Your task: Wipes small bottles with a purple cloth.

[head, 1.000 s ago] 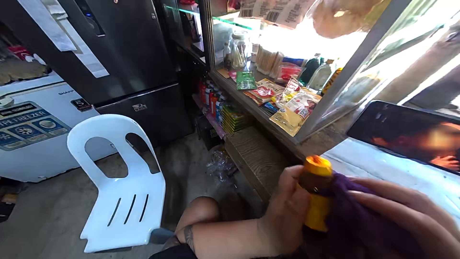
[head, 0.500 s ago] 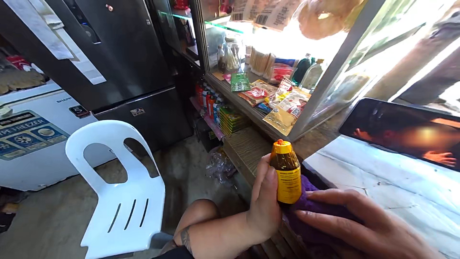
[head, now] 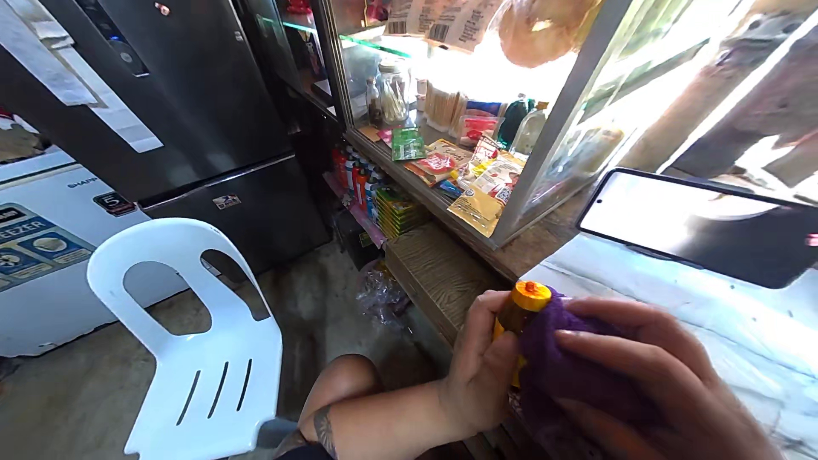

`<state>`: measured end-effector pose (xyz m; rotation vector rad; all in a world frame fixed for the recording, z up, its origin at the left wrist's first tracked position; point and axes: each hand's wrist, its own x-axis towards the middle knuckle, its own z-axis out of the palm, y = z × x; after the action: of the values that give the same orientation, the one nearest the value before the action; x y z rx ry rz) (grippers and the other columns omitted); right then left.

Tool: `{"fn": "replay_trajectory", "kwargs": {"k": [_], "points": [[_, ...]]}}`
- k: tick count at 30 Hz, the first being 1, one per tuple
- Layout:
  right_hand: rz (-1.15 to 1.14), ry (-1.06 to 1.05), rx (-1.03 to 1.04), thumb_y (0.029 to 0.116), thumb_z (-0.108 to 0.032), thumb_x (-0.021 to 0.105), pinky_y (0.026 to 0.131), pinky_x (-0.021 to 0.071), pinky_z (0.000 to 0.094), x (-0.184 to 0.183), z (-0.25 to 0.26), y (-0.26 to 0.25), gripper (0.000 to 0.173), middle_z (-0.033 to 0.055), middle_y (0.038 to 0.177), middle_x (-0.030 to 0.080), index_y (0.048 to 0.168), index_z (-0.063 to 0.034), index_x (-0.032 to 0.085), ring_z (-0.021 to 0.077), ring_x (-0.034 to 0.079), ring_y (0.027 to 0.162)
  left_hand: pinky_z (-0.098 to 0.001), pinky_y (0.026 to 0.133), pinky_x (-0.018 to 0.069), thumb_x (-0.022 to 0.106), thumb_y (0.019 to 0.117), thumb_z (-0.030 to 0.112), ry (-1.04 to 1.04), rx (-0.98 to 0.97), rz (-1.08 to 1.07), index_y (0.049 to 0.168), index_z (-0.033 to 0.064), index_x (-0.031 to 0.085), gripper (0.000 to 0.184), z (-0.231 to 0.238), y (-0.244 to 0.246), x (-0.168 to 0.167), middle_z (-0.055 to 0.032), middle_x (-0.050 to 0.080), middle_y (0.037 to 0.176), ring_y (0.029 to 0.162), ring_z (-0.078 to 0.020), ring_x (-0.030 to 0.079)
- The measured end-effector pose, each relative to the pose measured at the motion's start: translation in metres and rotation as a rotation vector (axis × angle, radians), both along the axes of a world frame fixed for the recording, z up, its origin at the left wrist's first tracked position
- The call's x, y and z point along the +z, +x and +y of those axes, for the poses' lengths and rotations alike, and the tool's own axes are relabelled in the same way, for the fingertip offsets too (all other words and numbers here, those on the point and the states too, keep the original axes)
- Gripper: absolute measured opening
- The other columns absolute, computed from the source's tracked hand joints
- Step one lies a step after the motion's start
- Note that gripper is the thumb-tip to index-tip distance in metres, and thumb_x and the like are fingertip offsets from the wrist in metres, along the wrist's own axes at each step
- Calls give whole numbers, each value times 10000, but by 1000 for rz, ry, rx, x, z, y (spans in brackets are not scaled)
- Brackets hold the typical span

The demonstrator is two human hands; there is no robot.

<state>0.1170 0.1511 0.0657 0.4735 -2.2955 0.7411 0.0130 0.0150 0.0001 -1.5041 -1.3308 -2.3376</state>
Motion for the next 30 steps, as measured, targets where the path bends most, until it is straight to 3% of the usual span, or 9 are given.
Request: {"fn": "replay_trajectory", "kwargs": {"k": [3,5,11,16,25,27,30], "points": [[-13,54,1,945,-265,716,1079,418,183,-2,-1,1,341,59,1340,543,1268,-215,618,66,497,1299,-207,1078,419,291,1109,428,24,-38,-109,1349,-128,395,614,-2,-1,2,-68,553,1262,1223,12,512],[-65,105,20,950,-263,702,1054,413,171,-3,-2,3,334,80,1338,528,1273,-235,625,72,500,1272,-212,1070,427,319,1095,475,48,-86,-200,1351,-134,376,663,-3,-3,4,-63,554,1247,1205,5,523],[-161,174,64,949,-245,703,997,439,164,-3,-3,5,314,120,1298,539,1260,-253,658,104,532,1204,-217,987,478,368,1064,545,79,-155,-291,1350,-69,382,677,-6,-10,6,-21,578,1107,1066,-11,576],[-210,203,68,953,-246,697,981,445,166,-1,-3,7,316,123,1300,535,1266,-266,653,111,533,1195,-218,969,487,397,1060,532,96,-213,-335,1356,-26,385,632,-7,-10,6,1,590,1101,1050,-5,586],[-254,274,59,921,-241,696,908,528,275,-3,-4,7,296,145,1262,609,1216,-266,687,223,608,1142,-218,860,519,446,1027,577,136,-278,-390,1324,43,423,612,-7,-11,8,7,598,1023,932,-35,606],[-221,241,27,901,-254,696,915,522,262,-2,-3,7,303,117,1244,635,1204,-268,690,194,613,1139,-228,814,532,422,1012,628,97,-236,-415,1328,21,428,685,-8,-14,8,-7,600,986,876,-52,610],[-121,82,-25,906,-261,689,947,478,162,0,0,5,292,46,1209,642,1197,-236,678,65,588,1147,-243,819,542,455,984,655,114,-217,-485,1342,33,444,717,-7,-18,5,-23,626,1003,886,-74,632]]}}
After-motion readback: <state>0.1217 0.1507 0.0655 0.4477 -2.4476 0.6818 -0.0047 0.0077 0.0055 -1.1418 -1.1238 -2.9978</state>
